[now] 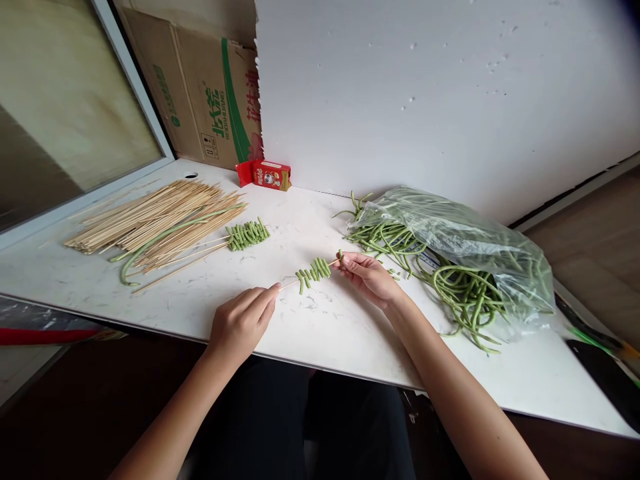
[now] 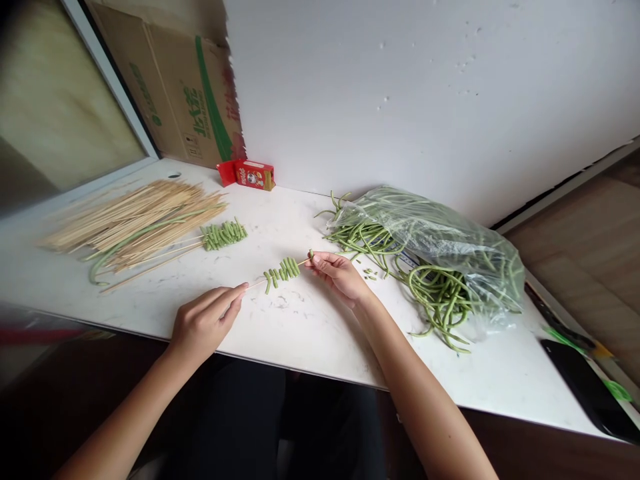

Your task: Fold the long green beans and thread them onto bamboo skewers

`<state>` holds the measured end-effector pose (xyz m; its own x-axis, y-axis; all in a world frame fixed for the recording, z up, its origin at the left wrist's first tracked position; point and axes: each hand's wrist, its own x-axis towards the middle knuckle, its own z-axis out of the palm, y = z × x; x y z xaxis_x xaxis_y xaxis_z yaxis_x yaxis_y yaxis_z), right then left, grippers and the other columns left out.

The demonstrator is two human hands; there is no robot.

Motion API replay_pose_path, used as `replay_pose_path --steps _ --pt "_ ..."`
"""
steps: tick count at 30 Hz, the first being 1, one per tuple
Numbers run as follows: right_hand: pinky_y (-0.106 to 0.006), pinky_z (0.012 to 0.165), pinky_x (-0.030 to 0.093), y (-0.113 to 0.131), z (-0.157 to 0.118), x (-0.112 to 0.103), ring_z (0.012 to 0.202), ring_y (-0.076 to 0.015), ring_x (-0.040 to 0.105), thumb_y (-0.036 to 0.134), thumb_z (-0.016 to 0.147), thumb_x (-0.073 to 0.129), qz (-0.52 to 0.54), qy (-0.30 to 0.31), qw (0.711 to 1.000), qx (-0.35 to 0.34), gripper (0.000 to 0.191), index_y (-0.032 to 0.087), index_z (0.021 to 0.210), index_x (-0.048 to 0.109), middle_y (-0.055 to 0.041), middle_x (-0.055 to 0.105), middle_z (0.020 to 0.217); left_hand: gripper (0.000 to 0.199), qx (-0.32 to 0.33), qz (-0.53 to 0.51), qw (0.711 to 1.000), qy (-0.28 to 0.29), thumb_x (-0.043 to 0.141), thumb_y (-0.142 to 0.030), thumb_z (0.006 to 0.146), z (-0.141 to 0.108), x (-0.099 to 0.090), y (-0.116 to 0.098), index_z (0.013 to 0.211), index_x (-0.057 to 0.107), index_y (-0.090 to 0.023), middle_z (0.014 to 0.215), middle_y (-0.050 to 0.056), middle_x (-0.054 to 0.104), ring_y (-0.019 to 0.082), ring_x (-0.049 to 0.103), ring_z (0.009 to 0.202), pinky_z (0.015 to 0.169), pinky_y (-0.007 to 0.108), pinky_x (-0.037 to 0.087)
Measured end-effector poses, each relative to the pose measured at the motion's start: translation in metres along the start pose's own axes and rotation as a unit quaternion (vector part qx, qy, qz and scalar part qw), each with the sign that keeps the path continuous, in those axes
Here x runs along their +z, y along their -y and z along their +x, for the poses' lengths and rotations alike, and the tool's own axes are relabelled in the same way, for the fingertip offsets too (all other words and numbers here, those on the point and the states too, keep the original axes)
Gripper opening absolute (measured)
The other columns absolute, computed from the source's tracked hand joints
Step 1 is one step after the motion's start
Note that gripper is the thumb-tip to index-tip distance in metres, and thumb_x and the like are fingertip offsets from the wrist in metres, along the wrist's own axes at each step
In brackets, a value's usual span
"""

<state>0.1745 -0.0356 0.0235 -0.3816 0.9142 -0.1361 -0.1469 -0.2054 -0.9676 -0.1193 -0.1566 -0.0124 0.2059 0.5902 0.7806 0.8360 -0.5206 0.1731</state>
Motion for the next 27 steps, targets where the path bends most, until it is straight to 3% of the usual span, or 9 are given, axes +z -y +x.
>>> replay_pose_path --steps 7,16,27 --pt "-0.032 0.085 0.056 0.0001 -0.0027 -0.0027 0.102 -0.0210 0.071 0.048 0.082 0.090 0.003 0.015 1.000 0.012 0.031 0.025 0.101 0.082 -0.0065 0.079 0.114 0.036 -0.001 0.004 1.000 -0.004 0.065 -0.006 0.098 0.0002 -0.0010 0.0002 0.132 0.069 -0.020 0.098 0.005 0.082 0.017 0.078 0.084 0.080 0.029 0.062" --pt "-0.031 0.075 0.052 0.0036 -0.0038 0.0022 0.086 -0.0179 0.065 0.046 0.076 0.095 0.011 0.009 1.000 0.017 0.033 0.023 0.092 0.078 -0.0050 0.075 0.097 0.038 -0.001 0.001 1.000 -0.001 0.064 -0.007 0.098 0.0000 -0.0011 -0.0003 0.133 0.068 -0.021 0.099 0.005 0.082 0.017 0.078 0.085 0.081 0.029 0.063" --pt "-0.032 0.076 0.052 0.0042 -0.0041 0.0027 0.086 -0.0188 0.064 0.051 0.079 0.091 -0.011 0.011 1.000 0.018 0.032 0.023 0.090 0.077 -0.0056 0.073 0.097 0.036 -0.003 -0.004 1.000 0.001 0.063 -0.009 0.100 -0.0010 -0.0005 0.0000 0.134 0.069 -0.020 0.095 0.005 0.081 0.017 0.076 0.082 0.078 0.029 0.062"
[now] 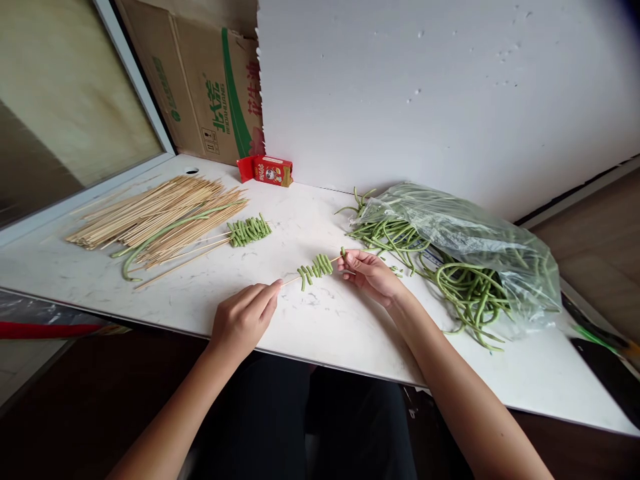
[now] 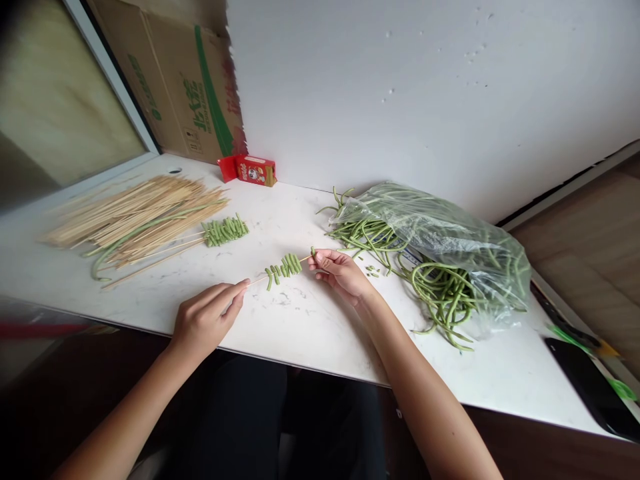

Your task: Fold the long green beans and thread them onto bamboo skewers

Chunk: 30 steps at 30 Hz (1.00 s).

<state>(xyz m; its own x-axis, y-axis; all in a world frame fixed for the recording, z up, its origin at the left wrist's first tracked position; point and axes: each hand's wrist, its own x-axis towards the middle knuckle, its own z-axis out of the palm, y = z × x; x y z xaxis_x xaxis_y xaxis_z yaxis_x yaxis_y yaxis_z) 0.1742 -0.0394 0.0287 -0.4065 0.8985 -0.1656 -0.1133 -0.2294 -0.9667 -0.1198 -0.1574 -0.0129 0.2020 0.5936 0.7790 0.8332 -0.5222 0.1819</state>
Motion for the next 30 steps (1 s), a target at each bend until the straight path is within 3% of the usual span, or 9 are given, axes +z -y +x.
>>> replay_pose_path --steps 30 --pt "-0.031 0.074 0.051 0.0032 -0.0013 0.0013 0.083 -0.0182 0.062 0.052 0.078 0.091 -0.001 0.005 1.000 0.003 0.035 0.022 0.091 0.077 -0.0051 0.073 0.093 0.034 -0.001 0.007 1.000 0.004 0.065 -0.007 0.098 0.0020 -0.0006 -0.0007 0.129 0.069 -0.019 0.093 0.003 0.080 0.015 0.076 0.080 0.076 0.028 0.059"
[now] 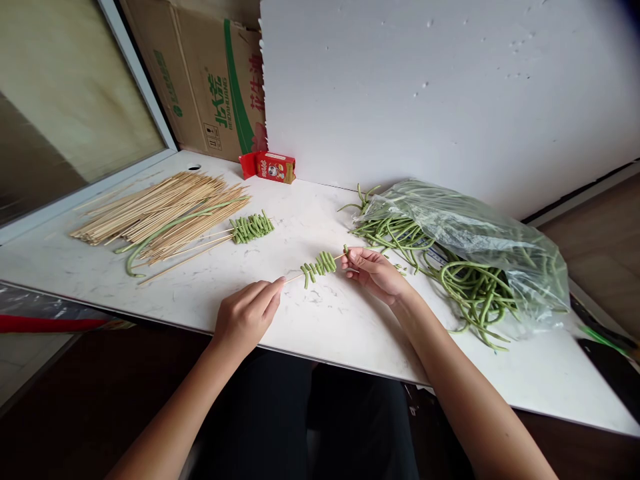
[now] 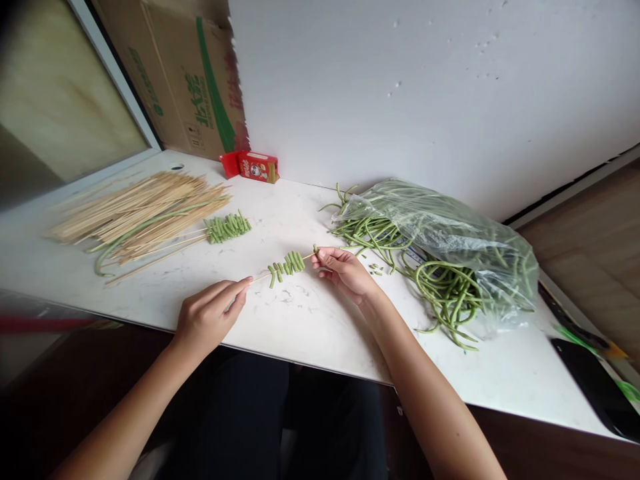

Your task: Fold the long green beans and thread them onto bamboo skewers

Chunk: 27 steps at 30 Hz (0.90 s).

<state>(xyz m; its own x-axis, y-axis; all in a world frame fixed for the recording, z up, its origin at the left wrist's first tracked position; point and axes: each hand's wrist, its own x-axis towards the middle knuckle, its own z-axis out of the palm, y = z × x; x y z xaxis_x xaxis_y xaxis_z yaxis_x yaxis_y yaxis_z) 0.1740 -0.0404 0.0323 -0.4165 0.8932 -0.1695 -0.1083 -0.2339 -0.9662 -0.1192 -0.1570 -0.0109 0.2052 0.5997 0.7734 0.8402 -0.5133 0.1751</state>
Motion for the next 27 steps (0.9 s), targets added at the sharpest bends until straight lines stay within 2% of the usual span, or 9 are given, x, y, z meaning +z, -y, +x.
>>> replay_pose_path --steps 10,21,27 --pt "-0.027 0.073 0.050 -0.0008 0.0008 -0.0008 0.083 -0.0161 0.061 0.045 0.077 0.094 0.036 0.000 0.999 0.009 0.030 0.022 0.090 0.081 -0.0045 0.072 0.091 0.035 -0.003 -0.005 1.000 0.003 0.065 -0.006 0.097 -0.0016 0.0009 0.0008 0.130 0.069 -0.018 0.093 0.002 0.080 0.015 0.075 0.079 0.076 0.027 0.059" --pt "-0.029 0.068 0.049 -0.0015 0.0007 -0.0013 0.087 -0.0177 0.065 0.042 0.070 0.099 0.035 -0.053 0.998 0.019 0.031 0.021 0.087 0.084 -0.0059 0.077 0.096 0.032 -0.004 0.000 1.000 0.000 0.065 -0.006 0.098 -0.0003 -0.0010 -0.0008 0.127 0.070 -0.019 0.092 0.002 0.080 0.015 0.075 0.078 0.075 0.027 0.059" --pt "-0.029 0.067 0.048 -0.0036 0.0019 0.0010 0.084 -0.0163 0.064 0.043 0.072 0.098 0.041 -0.048 0.998 0.024 0.030 0.021 0.086 0.084 -0.0049 0.076 0.092 0.031 -0.003 0.004 1.000 0.001 0.065 -0.005 0.098 -0.0005 -0.0003 -0.0004 0.125 0.070 -0.018 0.092 0.002 0.080 0.015 0.075 0.078 0.075 0.027 0.059"
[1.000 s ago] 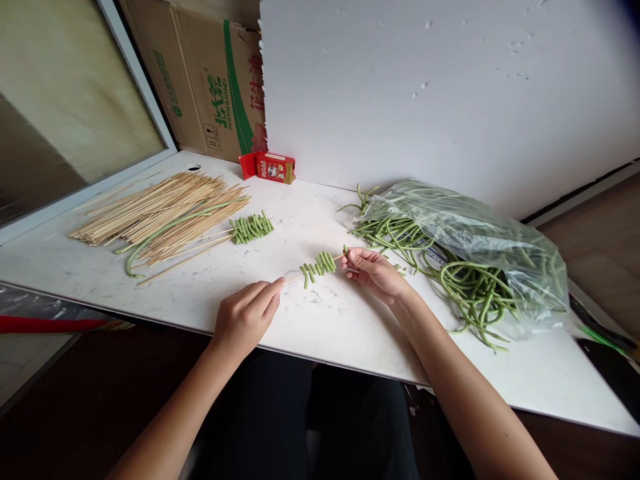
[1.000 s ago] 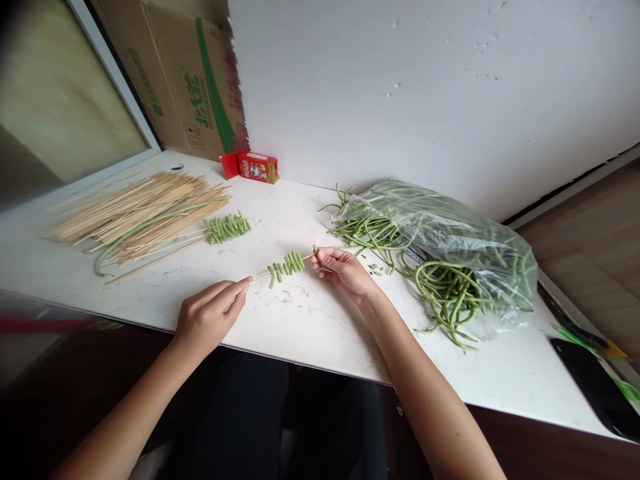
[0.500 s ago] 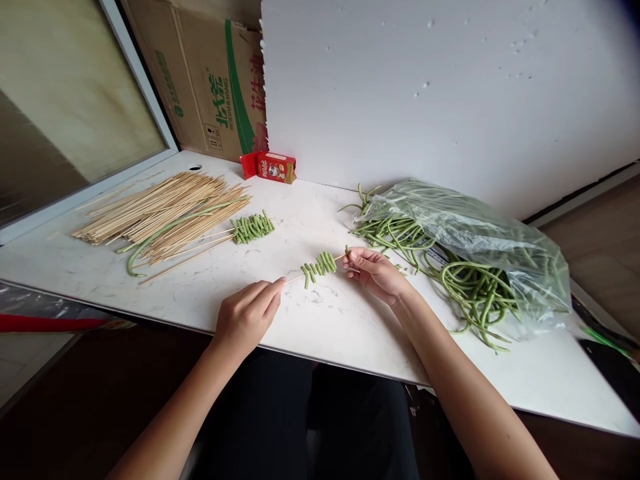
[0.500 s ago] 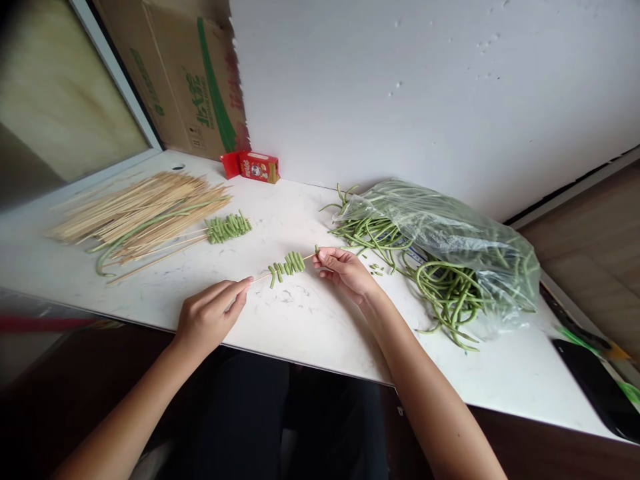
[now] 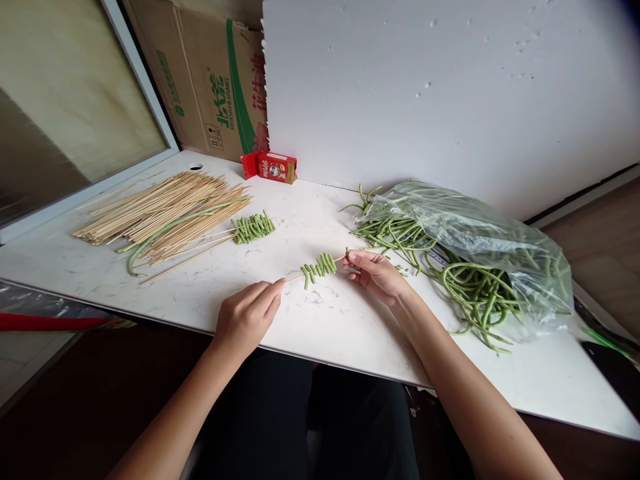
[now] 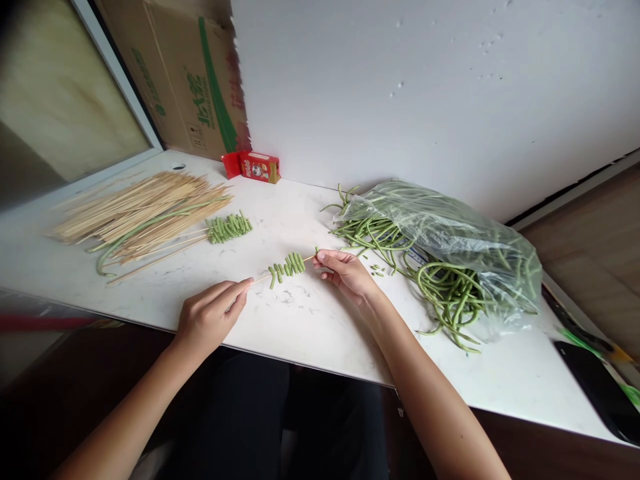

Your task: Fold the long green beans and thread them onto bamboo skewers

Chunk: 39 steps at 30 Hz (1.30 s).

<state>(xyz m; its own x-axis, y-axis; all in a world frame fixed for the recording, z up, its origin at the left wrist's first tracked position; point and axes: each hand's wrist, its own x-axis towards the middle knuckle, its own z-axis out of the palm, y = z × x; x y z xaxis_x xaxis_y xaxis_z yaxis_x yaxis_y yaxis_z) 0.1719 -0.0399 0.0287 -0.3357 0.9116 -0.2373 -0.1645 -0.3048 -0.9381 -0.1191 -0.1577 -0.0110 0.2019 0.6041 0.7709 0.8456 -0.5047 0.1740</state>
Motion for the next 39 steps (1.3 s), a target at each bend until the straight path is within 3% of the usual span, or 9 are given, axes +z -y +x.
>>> replay_pose_path --steps 19,32,39 --pt "-0.027 0.066 0.046 -0.010 -0.001 0.005 0.088 -0.0166 0.063 0.042 0.079 0.094 0.020 0.020 0.999 -0.017 0.025 0.022 0.089 0.084 -0.0052 0.074 0.096 0.031 -0.001 0.005 1.000 0.000 0.063 -0.005 0.098 -0.001 0.001 0.000 0.125 0.070 -0.019 0.093 0.003 0.080 0.016 0.076 0.078 0.077 0.028 0.061" --pt "-0.029 0.065 0.047 -0.012 0.000 0.009 0.087 -0.0178 0.067 0.045 0.071 0.098 0.010 -0.012 1.000 -0.027 0.030 0.024 0.087 0.085 -0.0057 0.079 0.095 0.033 0.000 -0.011 1.000 0.002 0.063 -0.006 0.098 -0.002 0.000 0.001 0.128 0.070 -0.020 0.095 0.004 0.081 0.017 0.077 0.079 0.080 0.028 0.062" --pt "-0.028 0.064 0.048 -0.014 -0.001 0.016 0.081 -0.0157 0.063 0.044 0.067 0.100 -0.007 0.001 1.000 -0.027 0.030 0.022 0.082 0.085 -0.0049 0.075 0.091 0.031 0.009 -0.007 1.000 0.008 0.065 -0.005 0.098 -0.001 0.000 0.001 0.125 0.070 -0.020 0.096 0.004 0.081 0.016 0.077 0.079 0.078 0.029 0.062"
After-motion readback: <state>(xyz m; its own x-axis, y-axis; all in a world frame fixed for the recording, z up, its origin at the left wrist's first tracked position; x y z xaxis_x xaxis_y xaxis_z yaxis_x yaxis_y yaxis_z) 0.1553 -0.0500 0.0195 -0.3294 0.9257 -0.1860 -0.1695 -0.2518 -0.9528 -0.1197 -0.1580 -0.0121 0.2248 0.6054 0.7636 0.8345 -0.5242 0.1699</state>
